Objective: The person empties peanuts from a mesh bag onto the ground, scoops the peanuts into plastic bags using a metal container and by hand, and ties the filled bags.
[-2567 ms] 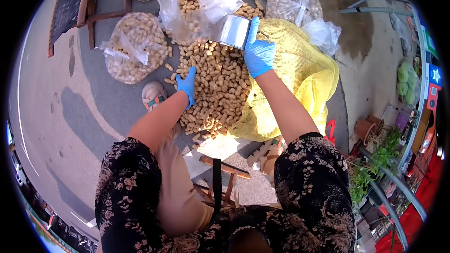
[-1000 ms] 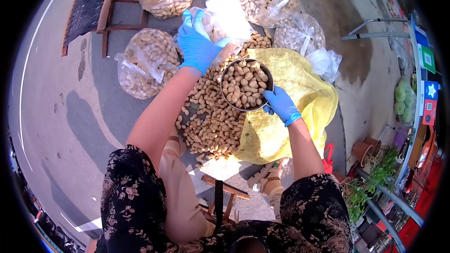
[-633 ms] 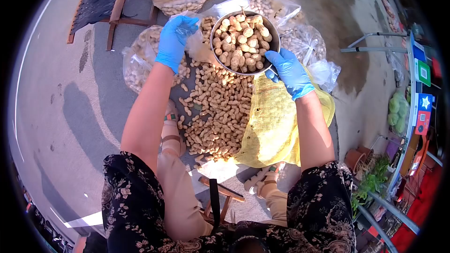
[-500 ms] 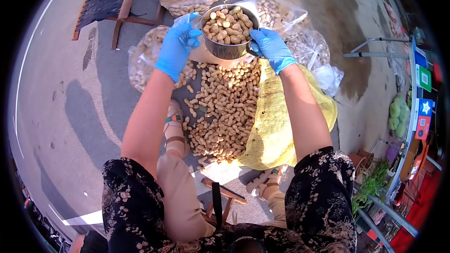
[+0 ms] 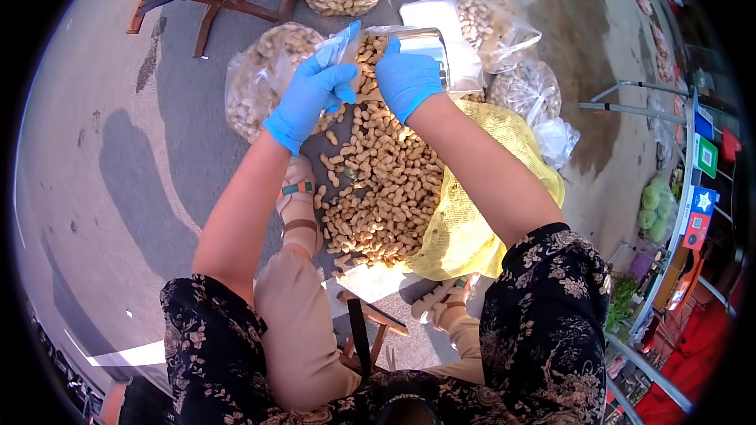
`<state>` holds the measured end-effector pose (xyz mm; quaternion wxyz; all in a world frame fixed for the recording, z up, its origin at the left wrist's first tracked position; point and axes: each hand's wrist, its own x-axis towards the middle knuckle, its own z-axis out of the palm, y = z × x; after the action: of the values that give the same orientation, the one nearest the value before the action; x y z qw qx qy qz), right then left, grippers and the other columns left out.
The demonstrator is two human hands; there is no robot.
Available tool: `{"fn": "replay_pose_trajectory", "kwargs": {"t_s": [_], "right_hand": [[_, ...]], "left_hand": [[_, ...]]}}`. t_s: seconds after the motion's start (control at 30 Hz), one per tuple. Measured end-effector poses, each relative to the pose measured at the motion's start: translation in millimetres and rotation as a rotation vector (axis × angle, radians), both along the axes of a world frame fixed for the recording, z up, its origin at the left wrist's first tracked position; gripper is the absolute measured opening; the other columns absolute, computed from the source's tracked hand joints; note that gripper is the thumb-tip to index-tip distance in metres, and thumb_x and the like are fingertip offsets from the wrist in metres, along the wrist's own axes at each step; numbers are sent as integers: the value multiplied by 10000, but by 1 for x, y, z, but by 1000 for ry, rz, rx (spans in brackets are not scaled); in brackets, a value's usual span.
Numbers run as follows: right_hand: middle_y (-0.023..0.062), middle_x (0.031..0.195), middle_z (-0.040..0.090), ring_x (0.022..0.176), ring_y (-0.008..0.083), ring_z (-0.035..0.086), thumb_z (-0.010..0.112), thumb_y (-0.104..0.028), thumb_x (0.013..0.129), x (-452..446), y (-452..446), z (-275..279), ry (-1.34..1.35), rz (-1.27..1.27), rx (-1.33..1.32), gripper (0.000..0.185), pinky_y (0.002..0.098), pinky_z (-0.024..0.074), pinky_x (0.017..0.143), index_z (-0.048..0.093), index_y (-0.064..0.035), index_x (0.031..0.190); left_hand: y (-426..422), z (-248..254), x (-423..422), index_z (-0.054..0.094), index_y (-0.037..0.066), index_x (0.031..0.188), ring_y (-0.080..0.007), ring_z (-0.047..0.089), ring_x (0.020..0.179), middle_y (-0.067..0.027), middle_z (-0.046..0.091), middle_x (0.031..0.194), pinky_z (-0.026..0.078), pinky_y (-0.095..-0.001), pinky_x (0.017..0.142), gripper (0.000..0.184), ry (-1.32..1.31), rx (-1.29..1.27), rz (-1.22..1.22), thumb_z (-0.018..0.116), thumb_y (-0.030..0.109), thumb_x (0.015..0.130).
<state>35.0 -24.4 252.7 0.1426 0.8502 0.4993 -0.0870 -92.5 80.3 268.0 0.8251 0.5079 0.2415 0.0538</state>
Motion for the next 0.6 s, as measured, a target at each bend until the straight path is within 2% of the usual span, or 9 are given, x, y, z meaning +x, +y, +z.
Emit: {"fn": "replay_pose_trajectory", "kwargs": {"t_s": [0.07, 0.2, 0.23, 0.33, 0.4, 0.43, 0.47, 0.53, 0.6], "right_hand": [[199, 980, 564, 755, 285, 649, 564, -69, 750, -5, 2, 0, -77, 27, -53, 130, 362, 514, 586, 650, -43, 844], [203, 1042, 535, 825, 306, 638, 598, -90, 738, 22, -14, 5, 0, -142, -183, 154, 391, 515, 623, 653, -50, 876], [177, 926, 583, 844, 304, 638, 603, -87, 733, 25, -20, -1, -61, -111, -97, 218, 388, 513, 641, 632, -31, 942], [132, 771, 602, 761, 213, 635, 618, -90, 743, 31, -57, 33, 198, -251, 188, 385, 342, 495, 611, 571, -2, 1116], [54, 671, 580, 612, 108, 546, 639, -129, 779, 42, -101, 28, 454, -159, 703, 530, 267, 444, 547, 459, 34, 1250], [0, 622, 531, 567, 33, 434, 660, -159, 795, 35, -117, 37, 732, -571, 725, 609, 209, 376, 513, 393, 14, 1314], [-25, 585, 497, 537, 15, 421, 624, -203, 834, 30, -132, 49, 868, -802, 762, 433, 180, 333, 483, 520, 6, 1199], [4, 497, 416, 444, 106, 393, 573, -307, 860, 26, -171, 31, 1160, -1072, 891, 285, 244, 302, 423, 570, -22, 865], [-9, 480, 348, 447, 131, 385, 503, -318, 896, 6, -211, -20, 1534, -1391, 921, 263, 266, 293, 442, 530, -69, 815]], "left_hand": [[-1, -2, -2, 357, 118, 1368, 6, 455, 507, 67, 474, 615, 283, -144, 408, 535, 3, -8, 7, 511, 106, 856], [-4, -13, -1, 363, 129, 1366, -4, 420, 484, 65, 447, 576, 270, -150, 408, 533, -9, -19, -23, 517, 128, 856], [-5, -19, 0, 362, 131, 1367, -6, 408, 479, 65, 439, 570, 268, -151, 408, 533, 31, 6, -14, 517, 133, 857], [-7, -12, 5, 363, 140, 1367, -11, 373, 469, 62, 430, 560, 267, -156, 409, 528, 35, 19, 30, 513, 144, 861], [-5, -14, 3, 366, 140, 1366, -11, 367, 470, 60, 438, 563, 273, -158, 410, 521, 37, 39, 62, 510, 150, 866], [-6, -12, 2, 370, 134, 1363, -15, 366, 479, 53, 447, 580, 288, -162, 418, 509, 19, 60, 87, 504, 148, 873], [-7, -20, -1, 394, 144, 1348, -18, 425, 518, 45, 488, 639, 334, -159, 440, 493, 12, 76, 89, 511, 147, 869], [-4, -36, -3, 441, 163, 1319, -24, 543, 597, 28, 570, 757, 427, -154, 484, 464, -17, 115, 91, 525, 145, 863], [-10, -44, -9, 448, 121, 1310, -55, 564, 697, 16, 575, 771, 459, -185, 627, 459, 50, 162, 51, 538, 140, 860]]}}
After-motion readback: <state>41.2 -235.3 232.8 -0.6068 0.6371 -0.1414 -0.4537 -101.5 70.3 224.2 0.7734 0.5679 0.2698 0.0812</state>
